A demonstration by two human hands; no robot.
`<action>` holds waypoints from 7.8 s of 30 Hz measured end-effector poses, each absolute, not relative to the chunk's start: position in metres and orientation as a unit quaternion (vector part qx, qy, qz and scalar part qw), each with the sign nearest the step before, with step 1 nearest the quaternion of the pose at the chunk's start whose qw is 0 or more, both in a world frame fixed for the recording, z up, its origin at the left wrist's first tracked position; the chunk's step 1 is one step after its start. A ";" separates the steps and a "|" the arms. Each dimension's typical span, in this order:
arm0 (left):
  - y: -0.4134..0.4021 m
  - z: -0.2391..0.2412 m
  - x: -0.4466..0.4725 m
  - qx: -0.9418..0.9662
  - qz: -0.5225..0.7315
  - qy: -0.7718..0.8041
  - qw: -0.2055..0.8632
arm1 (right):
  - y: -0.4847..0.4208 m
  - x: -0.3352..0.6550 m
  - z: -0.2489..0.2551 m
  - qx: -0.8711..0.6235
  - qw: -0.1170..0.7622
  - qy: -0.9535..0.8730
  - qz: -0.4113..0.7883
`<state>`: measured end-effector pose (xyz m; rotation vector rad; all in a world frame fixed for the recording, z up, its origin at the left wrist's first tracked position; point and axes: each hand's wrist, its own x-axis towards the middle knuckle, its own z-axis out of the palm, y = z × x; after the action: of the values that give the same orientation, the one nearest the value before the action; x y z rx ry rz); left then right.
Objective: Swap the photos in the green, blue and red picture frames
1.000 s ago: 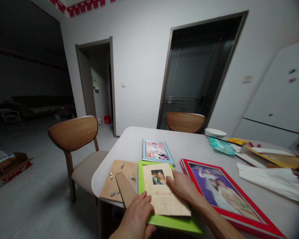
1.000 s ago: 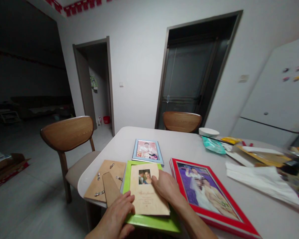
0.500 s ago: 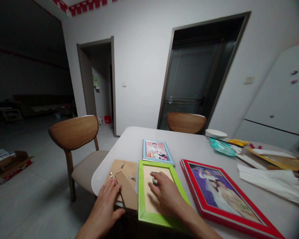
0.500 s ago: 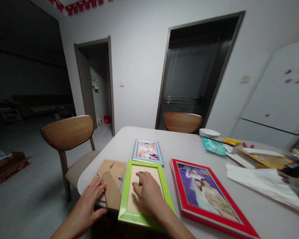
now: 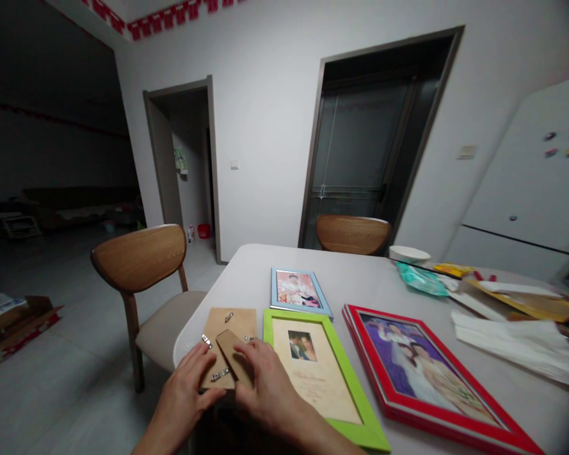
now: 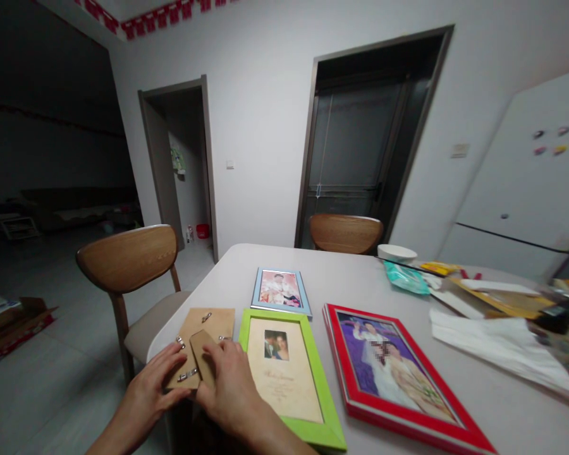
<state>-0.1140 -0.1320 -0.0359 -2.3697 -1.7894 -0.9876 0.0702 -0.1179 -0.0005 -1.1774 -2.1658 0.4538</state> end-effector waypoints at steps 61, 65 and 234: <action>-0.140 -0.034 -0.010 -0.825 -0.258 -0.475 -0.163 | -0.100 0.191 -0.014 -0.601 0.181 -0.778 0.024; -0.141 -0.035 -0.010 -0.823 -0.261 -0.477 -0.161 | -0.100 0.193 -0.020 -0.611 0.191 -0.768 0.029; -0.142 -0.040 -0.014 -0.731 -0.332 -0.554 -0.220 | -0.103 0.177 -0.024 -0.543 0.248 -0.799 0.064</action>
<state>-0.0145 -0.1424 -0.0397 -2.6871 -2.0369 -1.2189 0.1767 -0.1030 -0.0241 -1.4812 -2.1784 0.1755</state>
